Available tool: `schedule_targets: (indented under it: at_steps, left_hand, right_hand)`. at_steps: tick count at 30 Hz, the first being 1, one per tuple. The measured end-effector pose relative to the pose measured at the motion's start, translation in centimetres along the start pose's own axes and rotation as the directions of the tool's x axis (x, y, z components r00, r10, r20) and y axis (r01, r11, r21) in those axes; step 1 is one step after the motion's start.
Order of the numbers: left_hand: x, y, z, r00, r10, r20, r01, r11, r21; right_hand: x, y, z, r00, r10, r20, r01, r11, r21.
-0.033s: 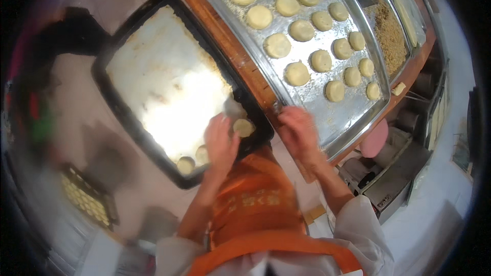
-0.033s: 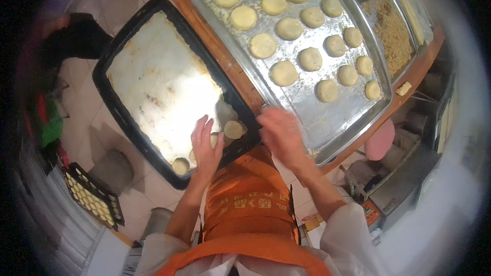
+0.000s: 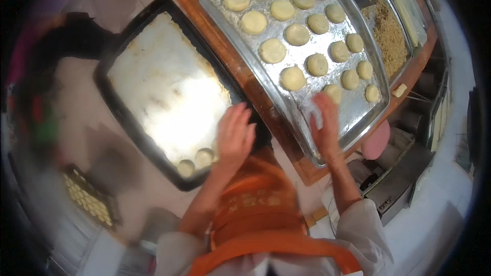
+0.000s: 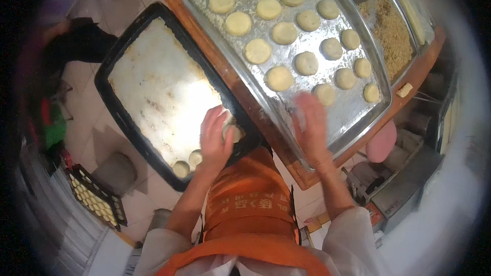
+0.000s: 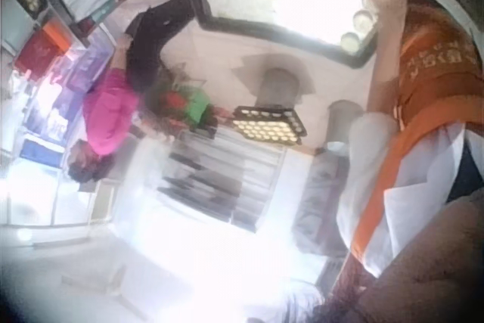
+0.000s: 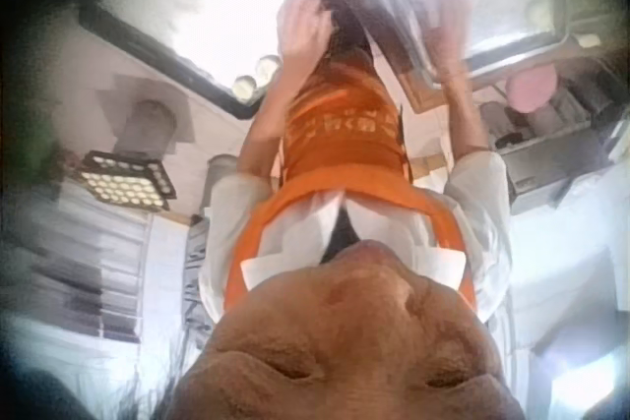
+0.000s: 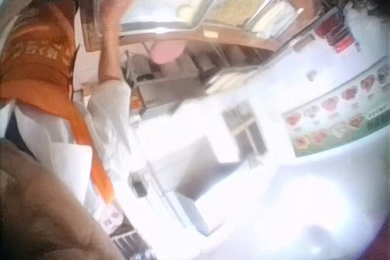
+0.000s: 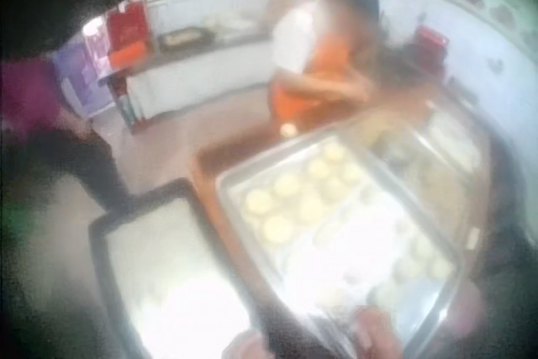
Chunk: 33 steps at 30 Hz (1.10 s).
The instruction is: The person flattens small dough balls on a metal tray and arranges them in rows. They then transfer the flattened dough pieces to a second tray, continuing the process of shaping and organizing the dough for baking.
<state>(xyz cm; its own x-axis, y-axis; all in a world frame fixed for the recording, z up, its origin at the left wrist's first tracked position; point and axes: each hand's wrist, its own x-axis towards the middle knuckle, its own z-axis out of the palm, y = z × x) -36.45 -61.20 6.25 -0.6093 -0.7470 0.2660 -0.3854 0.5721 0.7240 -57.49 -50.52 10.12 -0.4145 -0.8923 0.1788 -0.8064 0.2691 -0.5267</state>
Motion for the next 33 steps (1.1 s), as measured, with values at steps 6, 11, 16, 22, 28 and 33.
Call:
schedule_targets:
  at_steps: [6, 11, 16, 22, 28, 33]
  left_hand:
    - [11.8, 4.6, 8.0, 0.899, 0.243, 0.366, -0.317, 0.935, 0.158]
    - [14.6, 5.1, 9.7, 0.788, -0.012, 0.615, -0.171, 0.956, 0.238]
    - [11.3, 5.2, 11.6, 0.878, -0.057, 0.475, -0.128, 0.928, 0.349]
    - [4.2, 5.0, 2.0, 0.922, -0.124, 0.367, 0.323, 0.770, -0.551]
    - [-4.6, -2.9, -8.4, 0.565, -0.637, 0.524, 0.820, 0.365, -0.441]
    - [-12.9, -13.5, -12.2, 0.807, -0.588, -0.053, 0.590, 0.802, 0.089]
  right_hand:
    - [2.0, 9.9, -4.4, 0.902, 0.098, 0.420, -0.088, 0.995, -0.043]
    - [4.1, 9.9, -5.3, 0.873, 0.042, 0.485, 0.006, 0.995, -0.097]
    - [2.2, 8.0, -5.2, 0.861, 0.074, 0.503, 0.073, 0.961, -0.266]
    - [-1.7, 7.3, -7.0, 0.764, 0.536, 0.359, -0.617, 0.771, 0.161]
    - [0.1, -7.1, 3.9, 0.707, 0.182, 0.684, -0.556, 0.741, 0.378]
    - [-0.7, -14.3, 19.2, 0.828, -0.207, 0.521, -0.033, 0.910, 0.414]
